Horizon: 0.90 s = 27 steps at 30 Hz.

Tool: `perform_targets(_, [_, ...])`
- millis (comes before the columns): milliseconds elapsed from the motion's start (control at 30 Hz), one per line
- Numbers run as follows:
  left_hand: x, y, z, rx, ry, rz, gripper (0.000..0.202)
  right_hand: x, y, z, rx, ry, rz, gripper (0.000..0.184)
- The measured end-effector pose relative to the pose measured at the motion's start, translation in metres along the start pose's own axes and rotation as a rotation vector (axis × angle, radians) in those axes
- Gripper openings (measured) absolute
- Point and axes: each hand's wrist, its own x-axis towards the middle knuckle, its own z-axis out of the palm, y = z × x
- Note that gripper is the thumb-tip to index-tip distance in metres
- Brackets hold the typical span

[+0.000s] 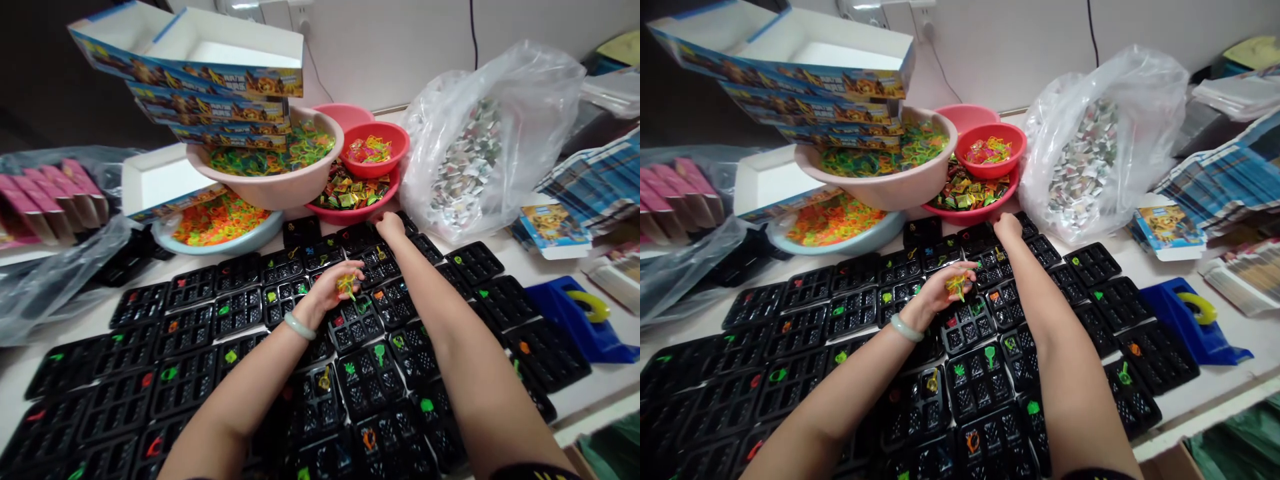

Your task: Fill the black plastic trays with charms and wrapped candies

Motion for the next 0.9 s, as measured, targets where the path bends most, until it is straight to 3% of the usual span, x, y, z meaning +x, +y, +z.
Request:
perform_targets(100, [0.001, 0.002, -0.002, -0.003, 0.002, -0.002, 0.034, -0.001, 0.001, -0.001, -0.003, -0.018, -0.010, 0.022])
perform_targets(200, [0.001, 0.004, -0.001, 0.018, 0.013, 0.034, 0.037, -0.029, 0.005, -0.009, 0.159, 0.057, -0.155, 0.022])
perform_targets(333, [0.008, 0.002, 0.007, 0.072, -0.021, 0.069, 0.042, -0.094, 0.006, -0.024, 0.382, -0.173, -0.401, 0.022])
perform_targets(467, [0.019, -0.006, 0.016, 0.058, -0.146, -0.028, 0.038, -0.135, 0.008, -0.038, 0.200, -0.194, -0.576, 0.022])
perform_targets(633, [0.022, -0.012, 0.021, 0.012, -0.313, -0.150, 0.038, -0.145, 0.016, -0.048, 0.082, -0.151, -0.654, 0.017])
perform_targets(733, [0.022, -0.014, 0.023, -0.016, -0.338, -0.167, 0.035, -0.148, 0.022, -0.044, 0.216, -0.152, -0.621, 0.011])
perform_targets(833, [0.023, -0.014, 0.026, -0.030, -0.273, -0.155, 0.032, -0.140, 0.031, -0.040, 0.373, -0.139, -0.436, 0.016])
perform_targets(900, [0.023, -0.013, 0.027, -0.046, -0.196, -0.132, 0.031, -0.121, 0.038, -0.042, 0.271, -0.038, -0.315, 0.019])
